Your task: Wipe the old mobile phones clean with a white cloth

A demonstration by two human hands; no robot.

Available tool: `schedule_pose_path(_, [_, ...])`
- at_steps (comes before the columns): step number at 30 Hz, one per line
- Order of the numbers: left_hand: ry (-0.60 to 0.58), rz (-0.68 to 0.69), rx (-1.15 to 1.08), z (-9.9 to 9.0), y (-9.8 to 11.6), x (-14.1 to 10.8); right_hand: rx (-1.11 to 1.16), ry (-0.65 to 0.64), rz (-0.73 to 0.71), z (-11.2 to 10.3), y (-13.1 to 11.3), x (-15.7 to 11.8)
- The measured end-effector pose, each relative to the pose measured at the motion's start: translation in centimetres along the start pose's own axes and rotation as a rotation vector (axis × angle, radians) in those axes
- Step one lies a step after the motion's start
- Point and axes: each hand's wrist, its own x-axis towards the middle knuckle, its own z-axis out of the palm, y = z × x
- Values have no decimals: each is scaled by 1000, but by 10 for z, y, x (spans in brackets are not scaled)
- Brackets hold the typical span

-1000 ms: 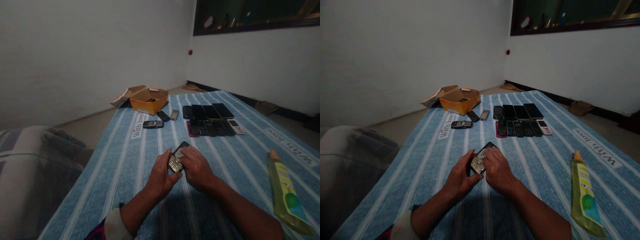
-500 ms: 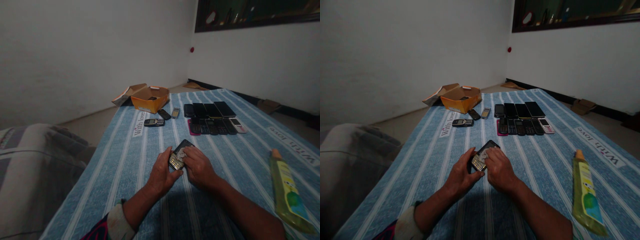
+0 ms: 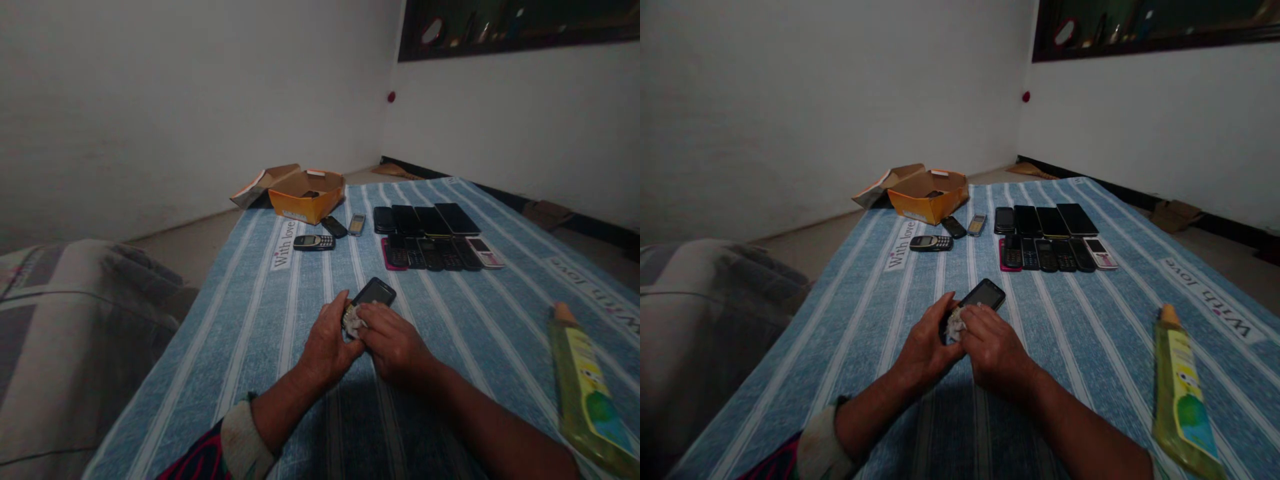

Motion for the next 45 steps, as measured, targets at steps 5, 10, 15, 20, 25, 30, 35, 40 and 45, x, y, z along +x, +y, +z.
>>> schedule_pose_path(5, [20,8,23,1,-2,2,25,-58,18,9,3,9])
schedule_pose_path(10, [2,-2,-22,-1,-2,1,46,-79,-11,3,-1,8])
schedule_pose_path(15, [-9,-10,-35,-2,-2,0,39,-79,-17,3,-4,10])
schedule_pose_path(20, [-6,-9,-13,-2,-6,1,41,-117,-29,6,-2,21])
schedule_pose_path(25, [6,-10,-18,-3,-4,1,54,-148,-15,-2,-3,12])
schedule_pose_path(30, [-7,2,-14,-3,-5,1,53,-128,-23,1,-3,13])
schedule_pose_path(35, [-10,19,-14,-3,-7,1,45,-153,14,8,-2,20])
schedule_pose_path(40, [-23,-27,-25,-5,-3,1,22,-176,22,1,-5,10])
schedule_pose_path(45, [-22,-51,-44,-5,-1,3,0,-152,39,-2,-3,3])
